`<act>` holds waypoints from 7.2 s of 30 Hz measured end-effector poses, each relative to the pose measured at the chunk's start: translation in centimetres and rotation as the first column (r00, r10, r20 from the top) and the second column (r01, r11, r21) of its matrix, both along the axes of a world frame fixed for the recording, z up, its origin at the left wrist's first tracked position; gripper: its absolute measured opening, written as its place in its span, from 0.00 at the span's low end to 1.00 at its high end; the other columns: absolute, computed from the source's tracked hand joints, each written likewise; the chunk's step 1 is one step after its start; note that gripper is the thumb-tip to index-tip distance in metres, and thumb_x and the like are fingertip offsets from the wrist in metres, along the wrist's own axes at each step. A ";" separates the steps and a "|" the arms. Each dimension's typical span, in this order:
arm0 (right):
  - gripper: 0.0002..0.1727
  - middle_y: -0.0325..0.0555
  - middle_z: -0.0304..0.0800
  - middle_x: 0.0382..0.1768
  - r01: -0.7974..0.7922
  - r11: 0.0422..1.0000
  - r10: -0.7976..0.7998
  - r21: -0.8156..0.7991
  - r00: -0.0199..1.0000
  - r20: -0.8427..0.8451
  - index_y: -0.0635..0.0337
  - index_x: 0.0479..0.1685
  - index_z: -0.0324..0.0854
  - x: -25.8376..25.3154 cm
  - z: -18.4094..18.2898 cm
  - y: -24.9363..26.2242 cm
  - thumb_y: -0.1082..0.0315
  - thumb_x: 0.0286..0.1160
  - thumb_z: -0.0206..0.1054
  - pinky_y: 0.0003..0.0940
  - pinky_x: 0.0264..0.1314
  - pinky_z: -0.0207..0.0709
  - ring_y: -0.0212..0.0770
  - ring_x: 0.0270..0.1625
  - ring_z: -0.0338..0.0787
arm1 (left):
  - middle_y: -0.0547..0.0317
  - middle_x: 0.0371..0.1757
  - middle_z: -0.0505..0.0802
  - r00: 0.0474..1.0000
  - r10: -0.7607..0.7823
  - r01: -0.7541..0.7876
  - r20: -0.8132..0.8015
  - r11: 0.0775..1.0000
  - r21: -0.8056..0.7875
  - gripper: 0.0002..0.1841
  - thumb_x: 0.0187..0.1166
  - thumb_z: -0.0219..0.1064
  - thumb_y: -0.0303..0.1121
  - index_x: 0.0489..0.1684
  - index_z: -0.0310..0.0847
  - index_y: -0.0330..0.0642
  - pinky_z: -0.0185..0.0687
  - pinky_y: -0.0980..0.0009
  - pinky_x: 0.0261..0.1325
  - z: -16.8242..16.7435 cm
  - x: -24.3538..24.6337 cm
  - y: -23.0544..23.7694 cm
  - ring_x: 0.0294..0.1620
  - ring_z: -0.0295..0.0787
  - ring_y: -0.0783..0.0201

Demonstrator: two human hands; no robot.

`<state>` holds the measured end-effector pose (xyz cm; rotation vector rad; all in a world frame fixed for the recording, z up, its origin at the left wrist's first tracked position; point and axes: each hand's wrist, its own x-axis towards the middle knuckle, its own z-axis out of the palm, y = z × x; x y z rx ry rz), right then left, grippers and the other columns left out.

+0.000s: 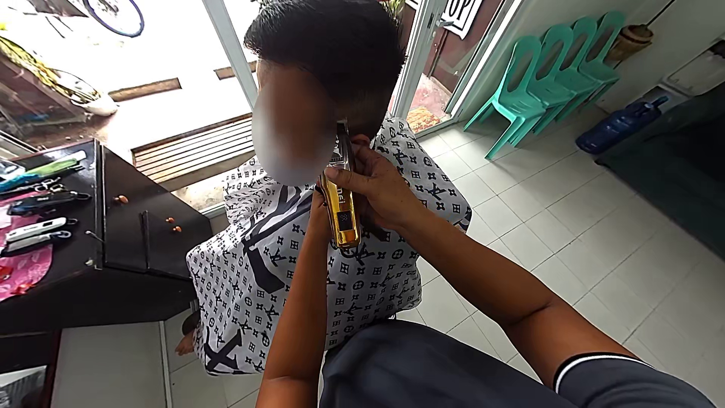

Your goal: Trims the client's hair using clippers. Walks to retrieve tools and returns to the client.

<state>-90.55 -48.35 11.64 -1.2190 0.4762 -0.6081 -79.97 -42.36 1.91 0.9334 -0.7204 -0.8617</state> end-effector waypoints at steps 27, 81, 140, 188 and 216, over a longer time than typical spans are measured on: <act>0.24 0.53 0.90 0.50 -0.042 0.992 0.031 0.119 0.996 0.089 0.65 0.70 0.69 -3.7 -1.3 -3.3 0.71 0.77 0.69 0.41 0.50 0.91 0.45 0.47 0.94 | 0.71 0.46 0.91 0.978 -0.057 0.066 0.200 0.997 -0.038 0.22 0.88 0.51 0.29 0.81 0.68 0.51 0.86 0.77 0.47 -1.0 1.0 -1.8 0.40 0.87 0.78; 0.17 0.55 0.92 0.49 -0.117 0.932 -0.007 0.342 0.940 0.341 0.57 0.64 0.76 -8.2 -4.3 -6.3 0.59 0.83 0.61 0.42 0.40 0.92 0.47 0.45 0.95 | 0.51 0.41 0.93 0.334 -0.133 -0.356 0.933 0.899 0.255 0.27 0.94 0.49 0.42 0.92 0.61 0.65 0.82 0.54 0.31 7.4 -1.6 -1.8 0.27 0.85 0.57; 0.18 0.52 0.94 0.49 -0.444 0.874 0.361 0.198 0.865 0.348 0.59 0.56 0.81 -6.6 -7.8 -14.0 0.58 0.90 0.50 0.34 0.35 0.91 0.43 0.43 0.97 | 0.66 0.25 0.87 0.512 -0.009 -0.394 0.859 0.886 0.244 0.23 0.94 0.50 0.40 0.87 0.69 0.61 0.70 0.78 0.20 5.0 -1.4 0.1 0.17 0.75 0.74; 0.43 0.40 0.87 0.63 0.089 0.739 -0.298 -0.668 0.932 -0.205 0.47 0.79 0.71 -13.7 -3.9 -6.1 0.56 0.58 0.85 0.30 0.51 0.89 0.31 0.54 0.91 | 0.60 0.43 0.96 0.976 0.201 -0.201 0.079 0.980 -0.019 0.04 0.92 0.48 0.32 0.55 0.67 0.49 0.92 0.75 0.43 12.3 7.1 -0.1 0.38 0.95 0.68; 0.40 0.45 0.88 0.63 -0.025 0.580 -0.277 -0.815 0.934 -0.226 0.54 0.78 0.75 -11.8 -2.6 -4.9 0.55 0.61 0.83 0.32 0.52 0.88 0.34 0.54 0.90 | 0.63 0.39 0.96 0.932 0.265 -0.289 0.250 0.955 0.066 0.04 0.90 0.51 0.30 0.54 0.64 0.49 0.92 0.75 0.41 11.9 8.1 1.3 0.36 0.96 0.69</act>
